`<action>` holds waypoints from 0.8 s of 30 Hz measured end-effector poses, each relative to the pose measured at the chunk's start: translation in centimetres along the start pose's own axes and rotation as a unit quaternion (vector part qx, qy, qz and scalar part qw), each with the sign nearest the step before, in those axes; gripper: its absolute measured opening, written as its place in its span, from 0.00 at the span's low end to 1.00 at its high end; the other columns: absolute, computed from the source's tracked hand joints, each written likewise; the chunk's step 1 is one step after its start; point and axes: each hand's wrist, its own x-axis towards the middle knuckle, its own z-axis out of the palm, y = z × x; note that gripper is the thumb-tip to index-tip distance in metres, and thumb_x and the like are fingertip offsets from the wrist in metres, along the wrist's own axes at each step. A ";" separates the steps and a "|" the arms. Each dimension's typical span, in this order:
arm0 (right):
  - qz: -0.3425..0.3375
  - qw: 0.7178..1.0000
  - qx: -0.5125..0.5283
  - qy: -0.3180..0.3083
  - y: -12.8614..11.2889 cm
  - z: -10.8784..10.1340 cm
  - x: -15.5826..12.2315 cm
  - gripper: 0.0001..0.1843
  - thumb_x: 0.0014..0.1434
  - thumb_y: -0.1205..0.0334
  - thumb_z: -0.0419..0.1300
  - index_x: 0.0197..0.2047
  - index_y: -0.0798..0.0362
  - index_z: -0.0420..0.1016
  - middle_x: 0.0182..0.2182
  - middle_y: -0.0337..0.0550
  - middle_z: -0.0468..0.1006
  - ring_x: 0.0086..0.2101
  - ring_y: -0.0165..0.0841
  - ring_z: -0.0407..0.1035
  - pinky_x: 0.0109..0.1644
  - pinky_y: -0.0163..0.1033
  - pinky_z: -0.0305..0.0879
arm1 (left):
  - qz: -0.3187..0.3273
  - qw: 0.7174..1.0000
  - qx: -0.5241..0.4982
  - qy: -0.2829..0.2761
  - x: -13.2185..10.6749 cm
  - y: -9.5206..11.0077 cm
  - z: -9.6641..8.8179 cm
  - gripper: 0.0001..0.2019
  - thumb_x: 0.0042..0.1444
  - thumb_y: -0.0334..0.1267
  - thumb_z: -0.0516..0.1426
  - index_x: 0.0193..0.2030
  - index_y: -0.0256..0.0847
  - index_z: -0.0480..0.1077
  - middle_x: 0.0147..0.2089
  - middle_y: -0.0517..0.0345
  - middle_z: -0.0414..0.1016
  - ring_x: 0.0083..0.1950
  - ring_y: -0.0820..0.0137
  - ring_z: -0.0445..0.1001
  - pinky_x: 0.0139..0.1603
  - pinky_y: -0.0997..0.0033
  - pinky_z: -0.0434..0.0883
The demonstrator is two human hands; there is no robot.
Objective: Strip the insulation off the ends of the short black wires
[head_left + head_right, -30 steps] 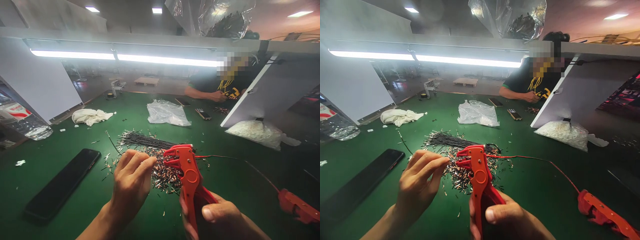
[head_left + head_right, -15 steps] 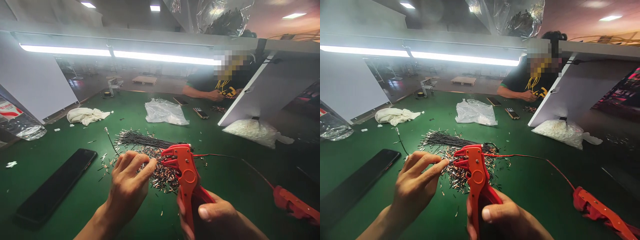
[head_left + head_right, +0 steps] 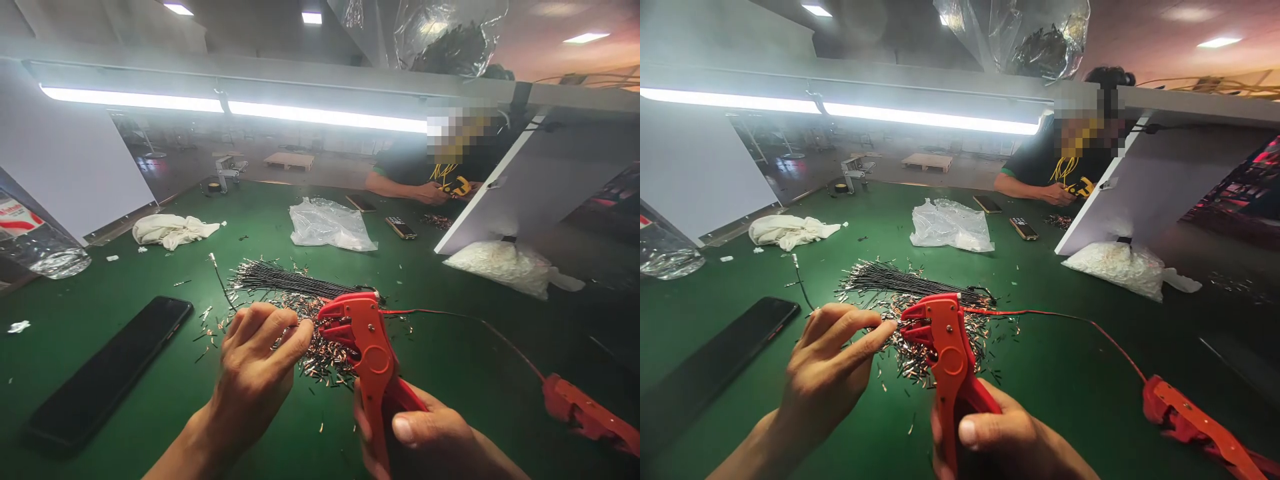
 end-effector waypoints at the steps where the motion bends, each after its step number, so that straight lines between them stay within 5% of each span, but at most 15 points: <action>1: 0.001 1.000 -0.006 -0.003 0.0 0.0 0.0 0.20 0.54 0.54 0.62 0.42 0.63 0.70 0.27 0.46 0.73 0.26 0.29 0.66 0.32 0.33 0.60 | 0.001 1.000 -0.001 0.000 0.0 0.0 0.0 0.13 0.54 0.17 0.56 0.39 0.39 0.73 0.32 0.58 0.76 0.37 0.68 0.66 0.39 0.67 0.64; 9: -0.045 0.998 0.016 -0.036 0.4 0.5 0.6 0.17 0.53 0.56 0.62 0.38 0.63 0.71 0.22 0.41 0.68 0.23 0.27 0.63 0.28 0.31 0.59 | 0.010 1.000 0.000 0.005 0.1 -0.1 -0.4 0.15 0.53 0.16 0.56 0.38 0.40 0.74 0.33 0.58 0.77 0.37 0.68 0.67 0.39 0.66 0.64; 16: -0.051 0.998 0.037 -0.005 1.1 -1.1 -0.2 0.17 0.55 0.57 0.60 0.42 0.62 0.71 0.26 0.42 0.70 0.22 0.27 0.65 0.27 0.32 0.62 | 0.016 1.000 0.009 0.000 0.5 -0.3 -0.8 0.14 0.54 0.17 0.56 0.38 0.41 0.73 0.32 0.59 0.77 0.37 0.68 0.67 0.39 0.66 0.65; 24: -0.077 0.994 0.074 -0.012 0.8 0.1 0.4 0.14 0.53 0.59 0.63 0.38 0.63 0.72 0.24 0.40 0.67 0.21 0.25 0.63 0.24 0.29 0.59 | 0.009 1.000 -0.004 0.009 0.2 -0.2 -0.4 0.15 0.53 0.15 0.57 0.38 0.39 0.72 0.32 0.58 0.77 0.38 0.67 0.66 0.40 0.65 0.64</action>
